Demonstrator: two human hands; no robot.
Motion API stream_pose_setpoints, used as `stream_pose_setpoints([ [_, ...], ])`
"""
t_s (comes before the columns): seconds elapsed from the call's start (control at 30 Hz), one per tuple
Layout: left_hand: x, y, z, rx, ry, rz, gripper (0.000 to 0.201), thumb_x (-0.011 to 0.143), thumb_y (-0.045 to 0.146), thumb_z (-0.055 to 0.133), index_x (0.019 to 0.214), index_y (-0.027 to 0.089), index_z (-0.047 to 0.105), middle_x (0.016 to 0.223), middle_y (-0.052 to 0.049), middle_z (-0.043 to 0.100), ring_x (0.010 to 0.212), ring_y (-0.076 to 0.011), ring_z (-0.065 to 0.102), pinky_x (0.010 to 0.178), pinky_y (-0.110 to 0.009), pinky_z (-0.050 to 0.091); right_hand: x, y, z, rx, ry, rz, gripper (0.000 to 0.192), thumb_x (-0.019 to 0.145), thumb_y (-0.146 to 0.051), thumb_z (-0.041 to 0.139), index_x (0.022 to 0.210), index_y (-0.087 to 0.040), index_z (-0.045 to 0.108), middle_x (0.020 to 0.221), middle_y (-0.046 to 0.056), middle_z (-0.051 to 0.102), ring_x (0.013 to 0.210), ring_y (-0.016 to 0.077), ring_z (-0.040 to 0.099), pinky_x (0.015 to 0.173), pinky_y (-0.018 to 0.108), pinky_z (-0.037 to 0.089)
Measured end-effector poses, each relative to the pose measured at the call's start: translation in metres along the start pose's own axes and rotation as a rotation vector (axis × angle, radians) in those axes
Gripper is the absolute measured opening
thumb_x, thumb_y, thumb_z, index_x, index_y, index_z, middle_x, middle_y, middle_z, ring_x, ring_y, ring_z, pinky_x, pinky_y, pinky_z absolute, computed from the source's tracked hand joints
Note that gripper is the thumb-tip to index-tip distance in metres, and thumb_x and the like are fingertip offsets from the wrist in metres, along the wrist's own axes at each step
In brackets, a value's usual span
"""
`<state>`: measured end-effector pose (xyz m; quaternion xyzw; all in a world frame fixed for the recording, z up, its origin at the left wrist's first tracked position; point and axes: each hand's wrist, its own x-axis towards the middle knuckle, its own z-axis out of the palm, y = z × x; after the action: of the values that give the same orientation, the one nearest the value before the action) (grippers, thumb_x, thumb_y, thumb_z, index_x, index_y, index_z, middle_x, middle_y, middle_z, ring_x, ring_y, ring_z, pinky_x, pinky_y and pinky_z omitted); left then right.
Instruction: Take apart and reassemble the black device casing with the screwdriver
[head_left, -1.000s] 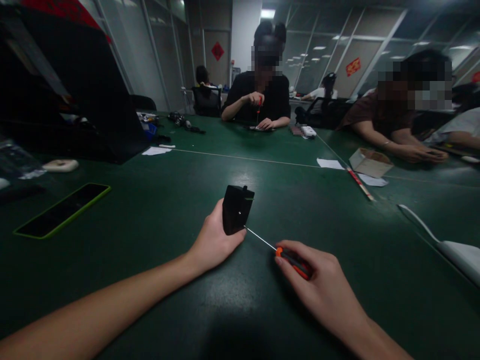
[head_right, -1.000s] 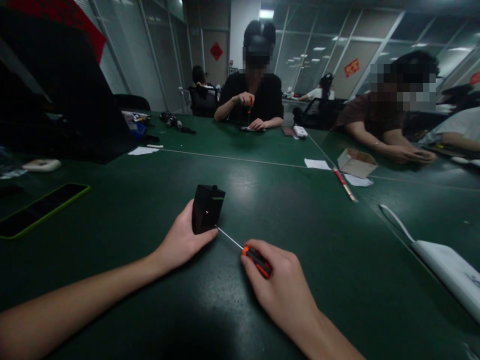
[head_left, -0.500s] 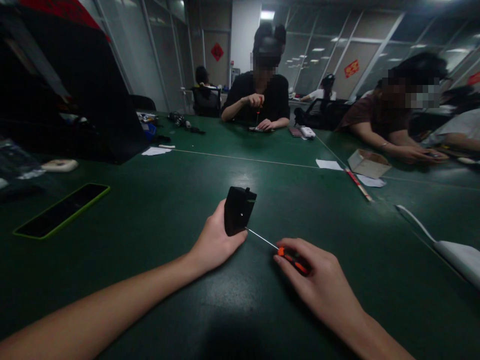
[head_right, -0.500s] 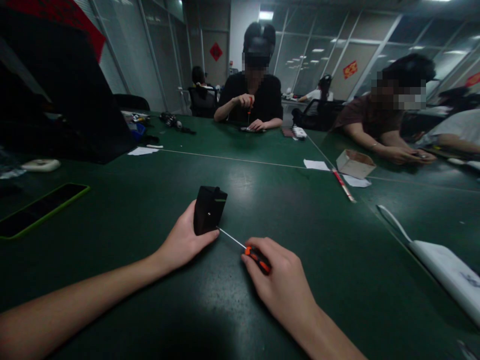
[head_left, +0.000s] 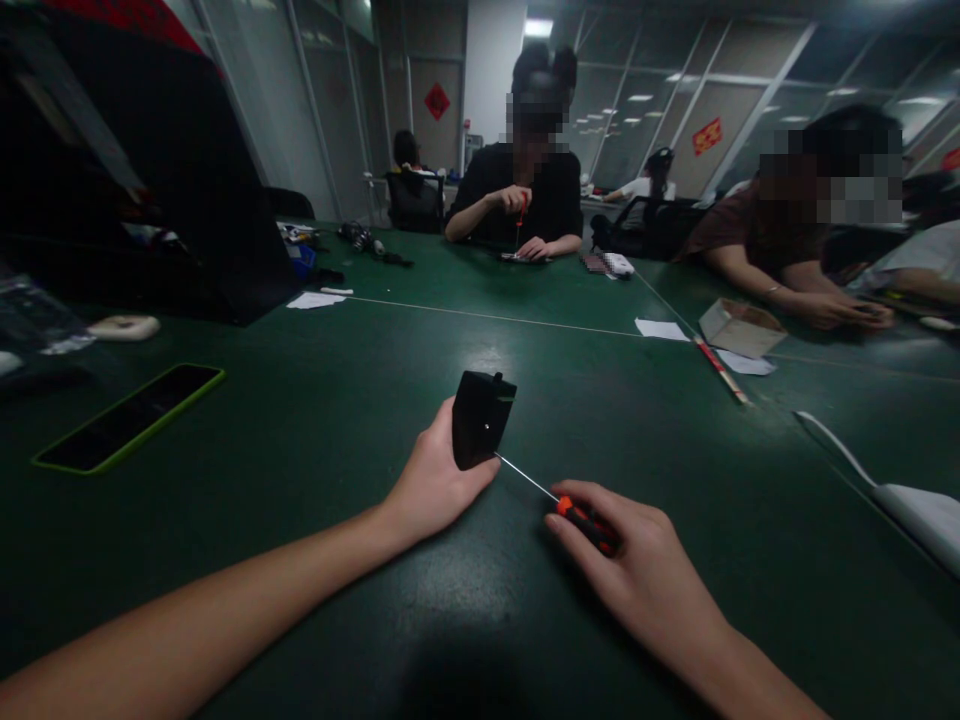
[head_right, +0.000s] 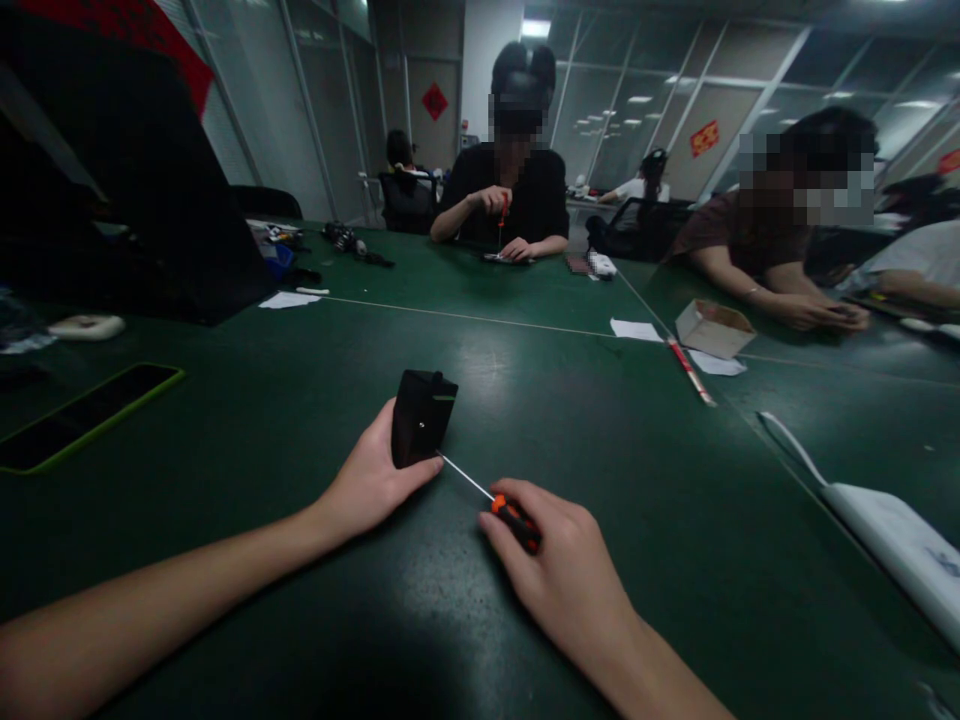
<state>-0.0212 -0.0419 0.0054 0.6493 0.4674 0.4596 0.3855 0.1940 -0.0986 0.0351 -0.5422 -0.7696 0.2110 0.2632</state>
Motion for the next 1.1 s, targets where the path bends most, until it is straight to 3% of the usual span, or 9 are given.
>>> stream_pose_setpoints([
  [0.07, 0.000, -0.001, 0.000, 0.003, 0.006, 0.013, 0.055, 0.079, 0.027, 0.070, 0.127, 0.017, 0.047, 0.112, -0.008, 0.064, 0.102, -0.0233, 0.061, 0.089, -0.036, 0.048, 0.002, 0.001, -0.003, 0.076, -0.029, 0.073, 0.030, 0.093, -0.039, 0.053, 0.106, -0.020, 0.072, 0.087, 0.005, 0.076, 0.075, 0.0204, 0.071, 0.067, 0.031, 0.056],
  [0.13, 0.000, -0.003, 0.000, -0.001, 0.012, 0.019, 0.050, 0.083, 0.033, 0.067, 0.125, 0.016, 0.048, 0.110, -0.009, 0.064, 0.099, -0.0227, 0.061, 0.087, -0.036, 0.048, 0.003, 0.003, -0.007, 0.157, 0.032, 0.143, 0.035, 0.093, -0.044, 0.052, 0.106, -0.019, 0.072, 0.077, 0.004, 0.074, 0.067, 0.0193, 0.069, 0.060, 0.029, 0.055],
  [0.27, -0.001, -0.002, 0.001, -0.059, -0.017, 0.017, 0.043, 0.092, 0.042, 0.054, 0.127, 0.017, 0.047, 0.109, -0.009, 0.064, 0.096, -0.0217, 0.062, 0.081, -0.033, 0.049, 0.003, 0.005, -0.012, 0.177, 0.183, 0.112, 0.031, 0.086, -0.043, 0.062, 0.104, -0.020, 0.073, 0.092, 0.006, 0.076, 0.078, 0.0216, 0.072, 0.069, 0.032, 0.057],
  [0.43, -0.003, 0.002, 0.000, -0.010, -0.040, 0.042, 0.039, 0.093, 0.041, 0.053, 0.123, 0.016, 0.050, 0.111, -0.009, 0.064, 0.103, -0.0233, 0.060, 0.082, -0.032, 0.047, 0.000, 0.000, -0.006, 0.132, 0.104, 0.005, 0.029, 0.090, -0.039, 0.059, 0.110, -0.023, 0.074, 0.105, 0.008, 0.076, 0.096, 0.0243, 0.072, 0.084, 0.037, 0.057],
  [0.63, -0.005, 0.004, 0.000, 0.062, -0.033, 0.069, 0.035, 0.092, 0.039, 0.055, 0.118, 0.017, 0.052, 0.098, -0.005, 0.064, 0.089, -0.0204, 0.059, 0.076, -0.031, 0.045, 0.000, -0.002, -0.006, 0.138, 0.099, 0.010, 0.029, 0.091, -0.038, 0.059, 0.111, -0.024, 0.074, 0.106, 0.008, 0.076, 0.096, 0.0246, 0.072, 0.084, 0.037, 0.058],
  [1.1, -0.008, 0.008, -0.002, 0.119, -0.071, 0.139, 0.036, 0.089, 0.036, 0.057, 0.119, 0.017, 0.051, 0.093, -0.004, 0.063, 0.077, -0.0166, 0.057, 0.067, -0.028, 0.044, -0.005, -0.006, -0.004, 0.090, 0.106, -0.045, 0.027, 0.090, -0.037, 0.060, 0.109, -0.025, 0.074, 0.100, 0.006, 0.076, 0.089, 0.0222, 0.072, 0.077, 0.031, 0.058],
])
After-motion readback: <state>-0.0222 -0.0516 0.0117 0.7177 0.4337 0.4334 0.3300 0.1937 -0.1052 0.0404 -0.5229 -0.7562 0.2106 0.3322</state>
